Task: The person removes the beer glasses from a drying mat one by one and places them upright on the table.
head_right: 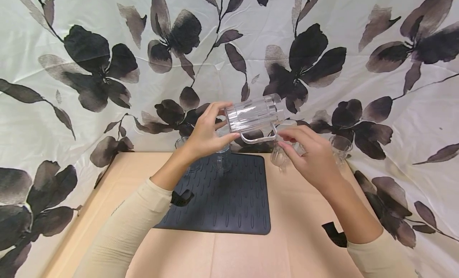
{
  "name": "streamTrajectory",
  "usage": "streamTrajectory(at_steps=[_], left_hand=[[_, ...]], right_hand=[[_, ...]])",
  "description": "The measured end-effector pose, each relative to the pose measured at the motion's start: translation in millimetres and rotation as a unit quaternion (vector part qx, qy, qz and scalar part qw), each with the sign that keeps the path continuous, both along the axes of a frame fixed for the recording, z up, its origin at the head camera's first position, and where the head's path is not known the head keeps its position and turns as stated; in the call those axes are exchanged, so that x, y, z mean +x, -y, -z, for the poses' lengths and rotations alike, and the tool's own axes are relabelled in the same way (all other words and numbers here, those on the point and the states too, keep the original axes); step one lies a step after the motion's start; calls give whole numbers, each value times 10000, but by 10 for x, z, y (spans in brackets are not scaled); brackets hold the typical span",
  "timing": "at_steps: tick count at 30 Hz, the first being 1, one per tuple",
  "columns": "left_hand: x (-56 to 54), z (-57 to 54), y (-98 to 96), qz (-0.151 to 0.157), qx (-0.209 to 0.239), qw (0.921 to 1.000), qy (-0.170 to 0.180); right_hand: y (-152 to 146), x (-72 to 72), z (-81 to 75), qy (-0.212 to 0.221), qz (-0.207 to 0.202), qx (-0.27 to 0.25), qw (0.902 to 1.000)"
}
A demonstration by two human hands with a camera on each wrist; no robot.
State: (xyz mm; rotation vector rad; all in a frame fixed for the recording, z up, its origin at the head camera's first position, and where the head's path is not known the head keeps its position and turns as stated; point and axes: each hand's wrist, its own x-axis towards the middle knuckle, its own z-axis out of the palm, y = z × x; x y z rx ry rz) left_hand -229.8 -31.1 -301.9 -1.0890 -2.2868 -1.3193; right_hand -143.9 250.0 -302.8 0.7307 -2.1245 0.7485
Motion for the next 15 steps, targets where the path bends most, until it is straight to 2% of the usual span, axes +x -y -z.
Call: streamTrajectory(at_steps=[3,8,11,15], left_hand=[[9,36,4,30,106,9999,-46],[22,119,-18,82,246,9996,-126],[32,171,-49,125,426,9989,-142],[51,246,-97,85,615,9980,-121]], right_hand=[[5,6,69,300,200,-359,9987],[57,-7,189,1245,379,-820,9881],[115,-43,267,1782,105,-1258,9759],[212,-103,342,2210,-574,-2087,9509]])
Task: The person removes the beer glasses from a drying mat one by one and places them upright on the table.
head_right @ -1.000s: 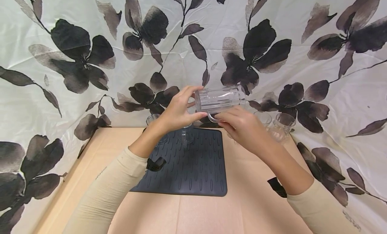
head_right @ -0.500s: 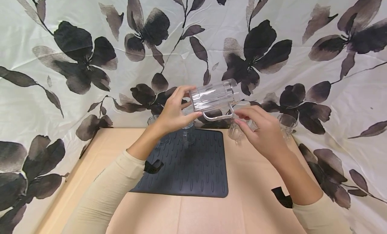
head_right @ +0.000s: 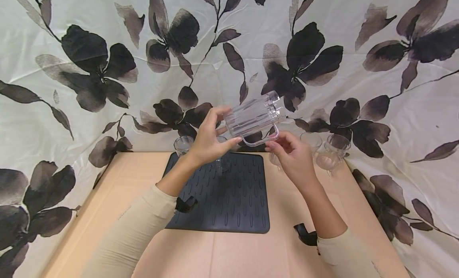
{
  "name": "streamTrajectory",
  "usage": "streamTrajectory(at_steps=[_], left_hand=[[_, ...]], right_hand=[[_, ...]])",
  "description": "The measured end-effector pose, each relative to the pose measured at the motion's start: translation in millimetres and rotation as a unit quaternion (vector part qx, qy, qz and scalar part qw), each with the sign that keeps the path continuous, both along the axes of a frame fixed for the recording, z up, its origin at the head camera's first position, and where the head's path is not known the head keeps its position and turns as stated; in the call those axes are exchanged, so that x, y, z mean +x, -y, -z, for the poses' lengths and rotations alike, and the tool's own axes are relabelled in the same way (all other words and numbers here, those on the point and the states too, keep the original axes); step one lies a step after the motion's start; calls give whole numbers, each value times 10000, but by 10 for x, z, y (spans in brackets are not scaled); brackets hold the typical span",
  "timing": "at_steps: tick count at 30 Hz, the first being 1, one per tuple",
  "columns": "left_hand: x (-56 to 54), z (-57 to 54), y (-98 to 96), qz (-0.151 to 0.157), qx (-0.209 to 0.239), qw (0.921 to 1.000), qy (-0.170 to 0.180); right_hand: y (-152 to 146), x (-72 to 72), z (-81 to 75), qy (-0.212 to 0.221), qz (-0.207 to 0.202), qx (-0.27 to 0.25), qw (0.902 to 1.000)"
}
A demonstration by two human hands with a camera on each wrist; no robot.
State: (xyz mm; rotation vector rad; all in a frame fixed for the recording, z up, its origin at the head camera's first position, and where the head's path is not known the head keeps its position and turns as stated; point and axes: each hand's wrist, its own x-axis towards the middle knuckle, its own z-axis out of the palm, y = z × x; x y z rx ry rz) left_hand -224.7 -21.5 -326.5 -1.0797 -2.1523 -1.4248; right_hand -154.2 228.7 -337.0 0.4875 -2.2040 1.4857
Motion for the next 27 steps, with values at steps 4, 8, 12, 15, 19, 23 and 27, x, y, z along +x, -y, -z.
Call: streamTrajectory(at_steps=[4,8,12,15,19,23,27], left_hand=[[30,78,-31,-145,7,9999,69],[52,150,-39,-277,-65,9996,77],[45,205,-47,-425,-178,9989,5],[39,223,-51,-506,-317,9982,-84],[45,217,-56,-574,-424,9973,-178],[50,188,-53,-691,-502,9957,-363],[42,158,-43,-800,-669,9928,-583]], right_hand=[[93,-30,22,-161,-117,-471,9987],[161,-13,14,-254,-201,-657,9973],[205,1,16,-16,-430,-1028,9938],[224,4,37,90,-561,-1238,9907],[240,-3,71,2,-733,-1449,9867],[251,-9,75,-99,-939,-1674,9814],[243,-7,45,-89,-1079,-1740,9788]])
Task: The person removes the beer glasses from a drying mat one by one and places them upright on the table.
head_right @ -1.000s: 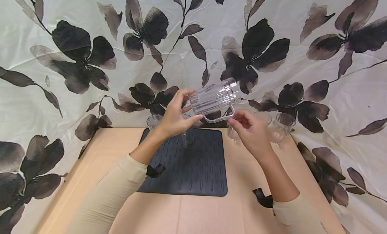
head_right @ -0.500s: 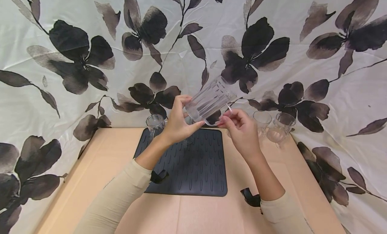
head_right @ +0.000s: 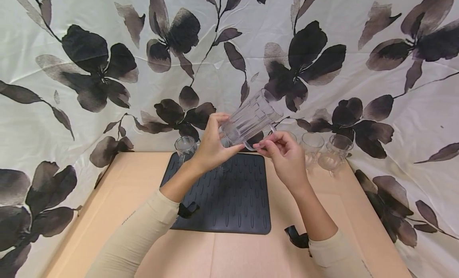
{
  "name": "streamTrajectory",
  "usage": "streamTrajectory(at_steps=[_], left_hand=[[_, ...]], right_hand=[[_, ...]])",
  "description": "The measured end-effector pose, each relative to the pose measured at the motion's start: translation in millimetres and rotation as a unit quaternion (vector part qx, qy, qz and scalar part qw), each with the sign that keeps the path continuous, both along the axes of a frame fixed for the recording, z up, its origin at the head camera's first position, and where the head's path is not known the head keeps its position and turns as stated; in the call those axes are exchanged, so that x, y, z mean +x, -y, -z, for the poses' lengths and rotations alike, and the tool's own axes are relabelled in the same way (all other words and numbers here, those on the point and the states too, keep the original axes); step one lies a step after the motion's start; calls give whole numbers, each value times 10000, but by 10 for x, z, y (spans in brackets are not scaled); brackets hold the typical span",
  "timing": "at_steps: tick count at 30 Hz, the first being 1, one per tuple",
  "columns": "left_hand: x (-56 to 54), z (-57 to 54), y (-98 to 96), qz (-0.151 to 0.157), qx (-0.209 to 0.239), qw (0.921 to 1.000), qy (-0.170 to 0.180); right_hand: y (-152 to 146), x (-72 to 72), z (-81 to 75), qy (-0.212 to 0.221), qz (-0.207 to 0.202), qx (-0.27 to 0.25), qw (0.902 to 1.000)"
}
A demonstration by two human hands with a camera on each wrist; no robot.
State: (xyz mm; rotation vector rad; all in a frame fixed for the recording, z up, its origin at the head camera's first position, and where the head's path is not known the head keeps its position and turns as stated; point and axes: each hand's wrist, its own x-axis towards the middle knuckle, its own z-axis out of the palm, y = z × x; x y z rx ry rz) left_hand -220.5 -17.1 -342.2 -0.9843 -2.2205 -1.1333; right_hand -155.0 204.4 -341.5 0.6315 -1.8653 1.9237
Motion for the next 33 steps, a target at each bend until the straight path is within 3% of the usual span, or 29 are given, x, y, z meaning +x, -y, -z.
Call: streamTrajectory(at_steps=[11,16,20,27,33], left_hand=[[30,-68,129,269,-235,9991,213],[68,-31,287,260,-390,9985,299],[78,-6,399,224,-474,9985,170],[132,-6,551,-1,-662,9973,326],[187,107,715,-239,-1031,9920,689]], right_hand=[[-201,5,-62,-65,-100,34,9999],[-369,17,29,-114,-59,247,9996],[-504,45,137,17,271,652,9975],[-705,76,326,288,914,1620,9821],[-846,73,479,459,1096,2341,9649]])
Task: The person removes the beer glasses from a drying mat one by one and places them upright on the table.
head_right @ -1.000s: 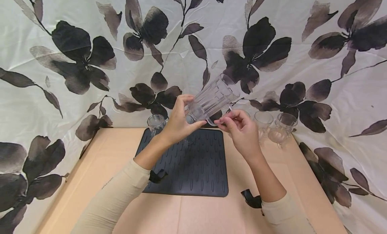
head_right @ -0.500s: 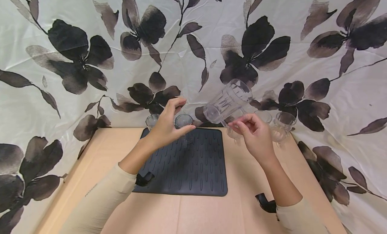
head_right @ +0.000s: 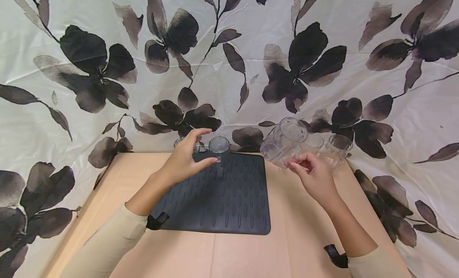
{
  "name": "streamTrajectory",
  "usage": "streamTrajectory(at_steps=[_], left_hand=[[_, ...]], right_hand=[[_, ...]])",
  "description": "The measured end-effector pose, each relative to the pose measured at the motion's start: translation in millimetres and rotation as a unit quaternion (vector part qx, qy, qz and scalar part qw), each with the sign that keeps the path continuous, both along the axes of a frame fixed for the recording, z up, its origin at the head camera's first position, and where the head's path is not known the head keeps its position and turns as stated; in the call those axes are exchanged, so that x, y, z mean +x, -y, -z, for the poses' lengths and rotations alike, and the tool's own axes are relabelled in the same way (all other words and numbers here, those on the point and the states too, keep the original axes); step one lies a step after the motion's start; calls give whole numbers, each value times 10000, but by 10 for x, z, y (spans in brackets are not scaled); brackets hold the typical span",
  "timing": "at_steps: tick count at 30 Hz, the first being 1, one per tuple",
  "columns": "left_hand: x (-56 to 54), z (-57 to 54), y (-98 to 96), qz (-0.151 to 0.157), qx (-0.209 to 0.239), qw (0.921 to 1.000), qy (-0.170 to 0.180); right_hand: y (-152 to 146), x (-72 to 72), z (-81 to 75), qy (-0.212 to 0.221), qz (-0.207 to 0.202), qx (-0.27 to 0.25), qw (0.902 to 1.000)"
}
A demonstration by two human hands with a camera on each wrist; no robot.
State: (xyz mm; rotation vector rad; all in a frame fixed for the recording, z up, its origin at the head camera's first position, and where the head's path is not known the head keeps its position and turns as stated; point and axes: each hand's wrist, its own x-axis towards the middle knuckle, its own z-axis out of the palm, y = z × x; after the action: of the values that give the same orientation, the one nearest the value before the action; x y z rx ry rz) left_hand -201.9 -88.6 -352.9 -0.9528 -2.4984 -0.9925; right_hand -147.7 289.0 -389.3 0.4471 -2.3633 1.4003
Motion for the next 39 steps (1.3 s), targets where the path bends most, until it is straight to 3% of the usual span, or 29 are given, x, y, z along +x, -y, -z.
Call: streamTrajectory(at_steps=[10,19,30,39], left_hand=[[147,228,223,108,-344,9993,33],[256,423,438,-17,-412,9991,115],[413,684,748,-411,-676,9955,527],[547,972,1055,-725,-1073,9888,738]], right_hand=[[-151,73,255,37,74,766,9970],[-249,188,427,270,183,973,9947],[-294,269,607,141,265,1140,9930],[-251,290,679,208,369,1164,9923]])
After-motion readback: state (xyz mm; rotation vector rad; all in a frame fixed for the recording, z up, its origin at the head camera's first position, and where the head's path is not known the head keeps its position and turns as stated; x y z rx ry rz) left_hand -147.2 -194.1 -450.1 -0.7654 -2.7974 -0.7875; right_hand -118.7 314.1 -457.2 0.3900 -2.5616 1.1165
